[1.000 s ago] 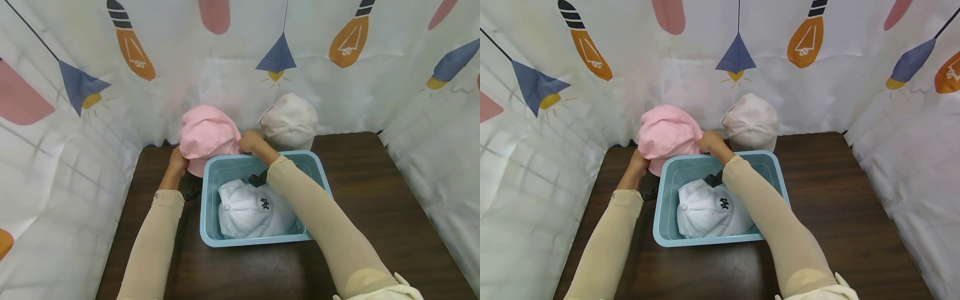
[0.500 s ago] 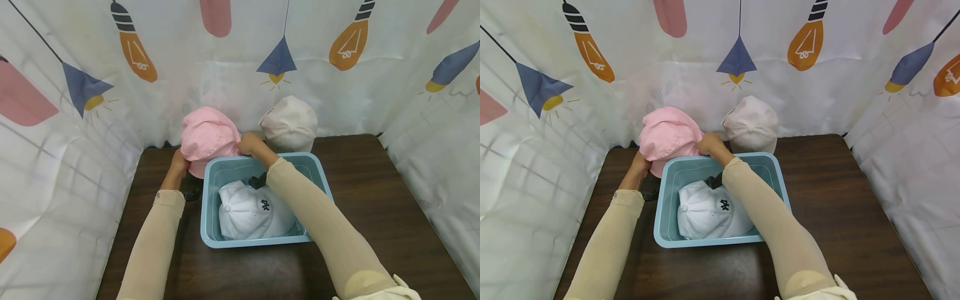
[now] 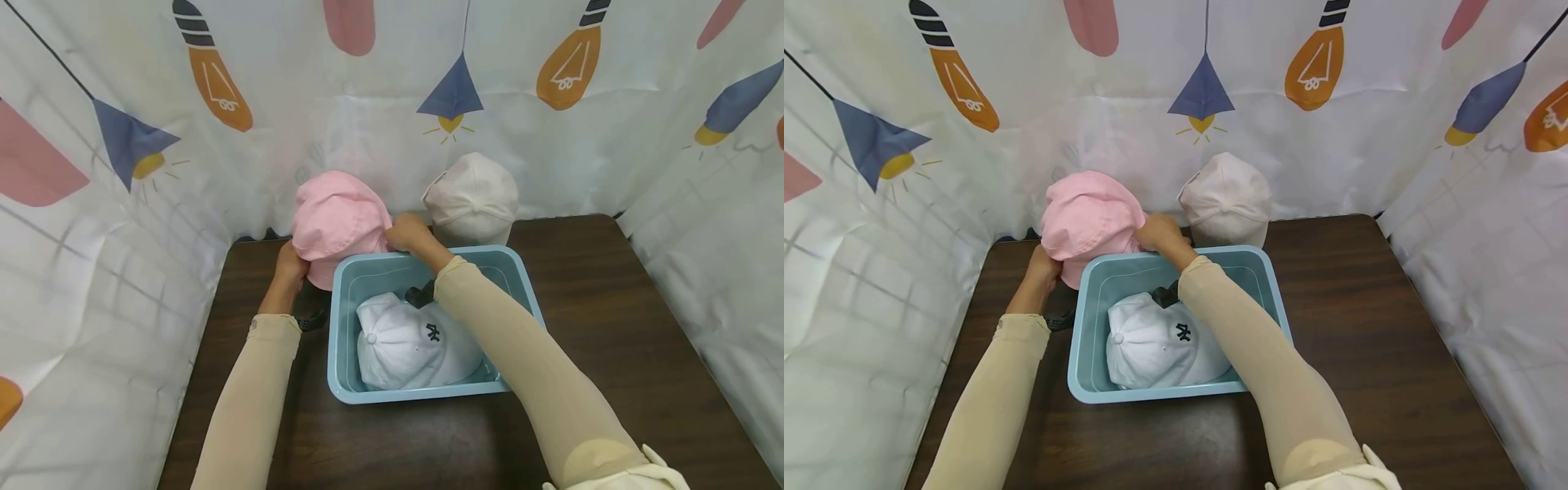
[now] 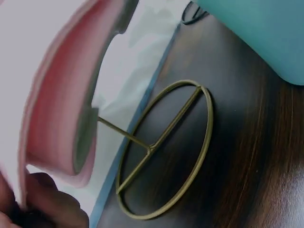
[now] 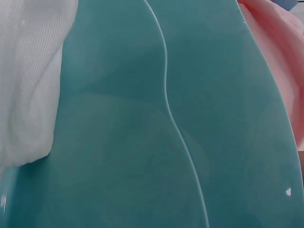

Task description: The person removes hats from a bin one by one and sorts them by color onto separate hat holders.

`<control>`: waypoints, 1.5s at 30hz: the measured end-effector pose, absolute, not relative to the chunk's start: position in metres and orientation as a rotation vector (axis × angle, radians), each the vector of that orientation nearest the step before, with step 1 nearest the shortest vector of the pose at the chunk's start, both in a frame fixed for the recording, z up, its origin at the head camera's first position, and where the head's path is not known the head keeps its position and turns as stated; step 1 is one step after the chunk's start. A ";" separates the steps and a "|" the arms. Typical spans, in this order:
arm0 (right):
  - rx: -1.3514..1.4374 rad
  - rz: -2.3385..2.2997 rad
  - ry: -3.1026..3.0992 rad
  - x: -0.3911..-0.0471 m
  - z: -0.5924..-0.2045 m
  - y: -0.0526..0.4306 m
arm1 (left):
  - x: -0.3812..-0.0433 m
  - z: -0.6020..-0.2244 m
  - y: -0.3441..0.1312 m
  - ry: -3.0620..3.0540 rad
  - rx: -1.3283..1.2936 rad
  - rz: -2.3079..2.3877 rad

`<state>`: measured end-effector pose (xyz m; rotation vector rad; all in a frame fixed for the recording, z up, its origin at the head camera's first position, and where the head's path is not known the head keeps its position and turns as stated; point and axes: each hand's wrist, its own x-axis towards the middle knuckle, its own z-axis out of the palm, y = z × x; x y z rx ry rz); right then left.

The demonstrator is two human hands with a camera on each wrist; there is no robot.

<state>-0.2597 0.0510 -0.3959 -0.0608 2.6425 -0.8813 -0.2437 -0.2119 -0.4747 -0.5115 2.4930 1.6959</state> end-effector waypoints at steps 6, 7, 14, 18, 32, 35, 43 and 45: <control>-0.014 -0.903 2.634 -0.261 -0.399 0.049 | -0.220 -0.456 -0.223 2.675 -0.475 1.521; -0.016 -0.901 2.652 -0.262 -0.399 0.049 | -0.215 -0.451 -0.223 2.738 -0.457 1.468; -0.055 -1.032 2.790 -0.266 -0.394 0.060 | -0.160 -0.410 -0.197 3.096 -0.195 1.355; -0.253 -1.124 2.854 -0.262 -0.374 0.066 | -0.123 -0.403 -0.174 3.088 0.056 1.268; -1.416 -0.342 2.611 -0.157 -0.346 0.057 | -0.091 -0.413 -0.139 2.833 0.294 1.321; -1.553 -0.145 2.554 -0.144 -0.353 0.055 | -0.090 -0.413 -0.137 2.852 0.298 1.300; -1.720 0.146 2.492 -0.133 -0.373 0.050 | -0.087 -0.414 -0.135 2.874 0.247 1.263; -1.734 0.159 2.476 -0.132 -0.377 0.049 | -0.087 -0.414 -0.135 2.871 0.239 1.260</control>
